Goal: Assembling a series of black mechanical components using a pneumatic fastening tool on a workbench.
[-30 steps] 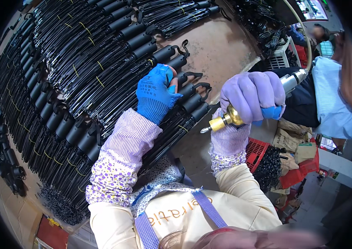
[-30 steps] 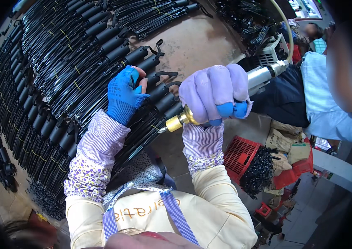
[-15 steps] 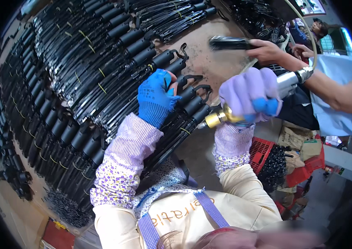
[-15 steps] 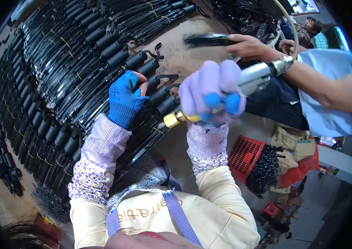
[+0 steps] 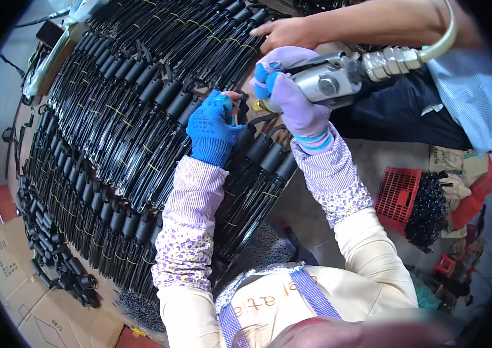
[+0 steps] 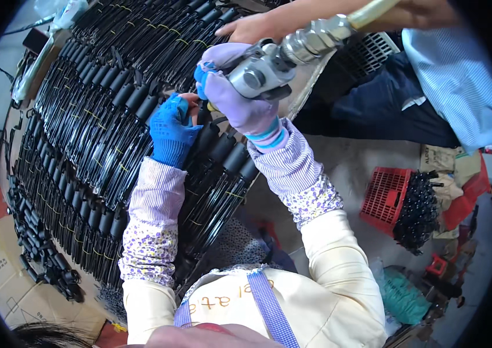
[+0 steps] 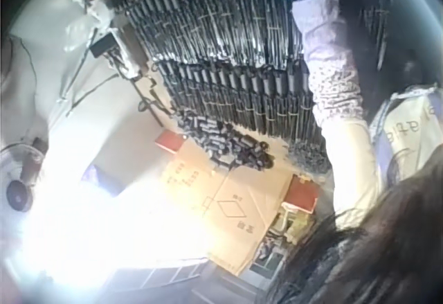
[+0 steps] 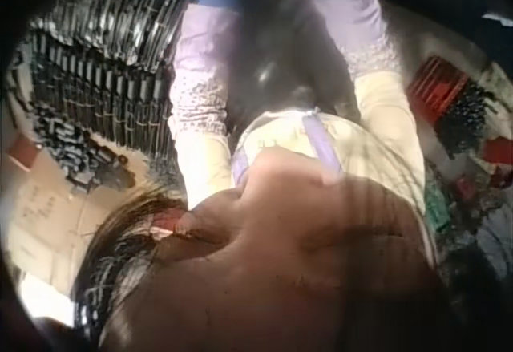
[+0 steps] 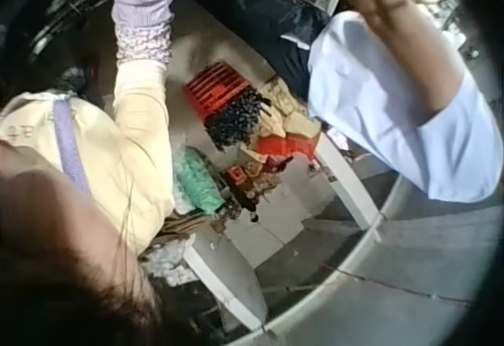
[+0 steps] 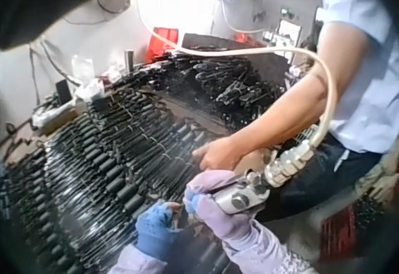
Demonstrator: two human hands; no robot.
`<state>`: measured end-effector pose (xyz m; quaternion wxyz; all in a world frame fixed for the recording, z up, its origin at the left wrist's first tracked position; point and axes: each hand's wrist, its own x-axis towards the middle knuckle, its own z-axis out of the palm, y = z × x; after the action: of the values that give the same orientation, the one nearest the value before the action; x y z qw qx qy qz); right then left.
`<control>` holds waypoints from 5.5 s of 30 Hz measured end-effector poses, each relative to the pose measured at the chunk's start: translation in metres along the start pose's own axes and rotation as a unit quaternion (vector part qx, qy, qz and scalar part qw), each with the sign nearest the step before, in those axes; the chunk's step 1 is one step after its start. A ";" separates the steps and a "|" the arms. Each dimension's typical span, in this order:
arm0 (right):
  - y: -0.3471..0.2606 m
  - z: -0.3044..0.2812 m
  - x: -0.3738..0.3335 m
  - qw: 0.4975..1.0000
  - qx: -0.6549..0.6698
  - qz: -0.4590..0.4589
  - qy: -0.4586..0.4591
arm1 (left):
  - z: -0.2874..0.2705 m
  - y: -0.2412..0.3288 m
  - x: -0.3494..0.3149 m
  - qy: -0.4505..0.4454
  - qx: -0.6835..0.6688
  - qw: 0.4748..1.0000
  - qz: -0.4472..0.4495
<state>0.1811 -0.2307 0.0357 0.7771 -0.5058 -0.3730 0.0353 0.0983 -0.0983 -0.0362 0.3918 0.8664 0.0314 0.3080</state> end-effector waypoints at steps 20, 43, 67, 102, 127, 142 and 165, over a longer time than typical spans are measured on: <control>0.026 0.020 0.005 0.999 -0.034 -0.036 0.017 | -0.002 0.000 -0.005 0.018 0.137 0.988 0.068; 0.015 0.023 0.014 0.992 -0.121 -0.024 0.003 | -0.012 0.032 -0.020 0.019 -0.007 0.988 -0.152; 0.010 0.023 0.016 0.966 -0.229 -0.106 -0.049 | -0.039 0.029 -0.003 0.044 -0.012 0.983 -0.176; 0.032 0.043 0.042 0.985 -0.156 -0.066 0.006 | -0.028 0.014 -0.012 0.037 0.314 0.949 -0.026; 0.007 0.040 0.041 0.977 -0.149 0.151 -0.021 | -0.020 0.024 -0.015 0.044 0.261 0.963 -0.046; 0.022 0.036 0.031 0.977 -0.204 -0.045 -0.031 | -0.022 0.032 -0.014 0.034 0.261 0.963 -0.060; 0.050 0.051 0.024 0.986 -0.001 0.154 -0.067 | -0.070 0.044 0.012 0.192 -0.071 0.978 0.051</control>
<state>0.1835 -0.1571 0.0189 0.7350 -0.5548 -0.3415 0.1879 0.0606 -0.0785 0.0358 0.4227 0.7617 0.0398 0.4894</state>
